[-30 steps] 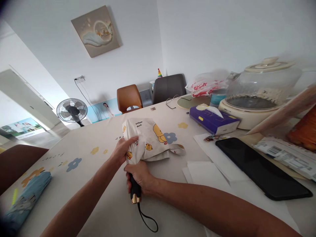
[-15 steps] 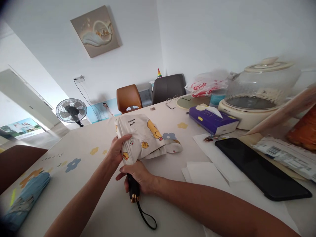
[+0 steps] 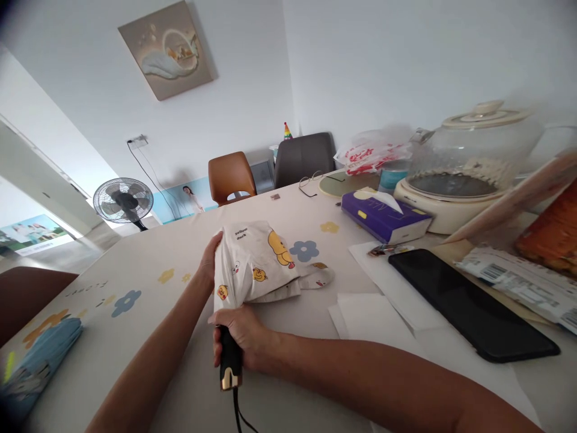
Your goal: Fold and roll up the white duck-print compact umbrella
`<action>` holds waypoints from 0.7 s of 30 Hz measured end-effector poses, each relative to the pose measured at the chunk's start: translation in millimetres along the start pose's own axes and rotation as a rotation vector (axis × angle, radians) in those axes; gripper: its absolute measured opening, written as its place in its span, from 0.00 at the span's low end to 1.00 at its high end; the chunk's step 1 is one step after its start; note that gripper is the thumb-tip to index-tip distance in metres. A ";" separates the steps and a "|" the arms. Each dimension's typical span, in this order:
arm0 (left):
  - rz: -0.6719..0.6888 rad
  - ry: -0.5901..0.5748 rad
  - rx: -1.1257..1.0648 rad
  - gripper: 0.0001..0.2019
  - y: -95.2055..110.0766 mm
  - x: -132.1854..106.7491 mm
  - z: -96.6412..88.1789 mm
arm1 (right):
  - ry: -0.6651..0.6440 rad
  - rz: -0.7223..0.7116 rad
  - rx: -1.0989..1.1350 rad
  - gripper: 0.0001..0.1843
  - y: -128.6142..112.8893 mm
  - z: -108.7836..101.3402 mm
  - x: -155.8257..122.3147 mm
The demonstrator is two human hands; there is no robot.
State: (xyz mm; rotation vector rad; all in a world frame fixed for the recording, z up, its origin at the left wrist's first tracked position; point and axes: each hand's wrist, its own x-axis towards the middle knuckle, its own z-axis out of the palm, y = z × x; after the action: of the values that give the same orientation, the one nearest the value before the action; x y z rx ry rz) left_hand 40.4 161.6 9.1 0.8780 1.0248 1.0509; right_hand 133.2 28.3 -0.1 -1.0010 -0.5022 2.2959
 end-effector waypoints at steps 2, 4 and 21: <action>0.075 0.148 0.185 0.27 -6.2 8.7 -2.0 | 0.035 0.007 0.055 0.09 -1.8 -2.3 3.8; 0.235 0.328 0.434 0.28 -7.4 13.8 -3.1 | 0.057 0.007 0.073 0.09 -4.7 -4.6 6.6; 0.704 -0.721 1.353 0.23 -2.0 -33.6 102.0 | -0.023 -0.089 0.051 0.05 -8.2 -11.0 5.8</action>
State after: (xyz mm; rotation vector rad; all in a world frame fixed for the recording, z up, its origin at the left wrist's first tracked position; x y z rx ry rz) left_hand 132.6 119.8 44.8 2.6207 0.6927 0.3303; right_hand 141.2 39.4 -5.9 -0.9106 -0.4857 2.2317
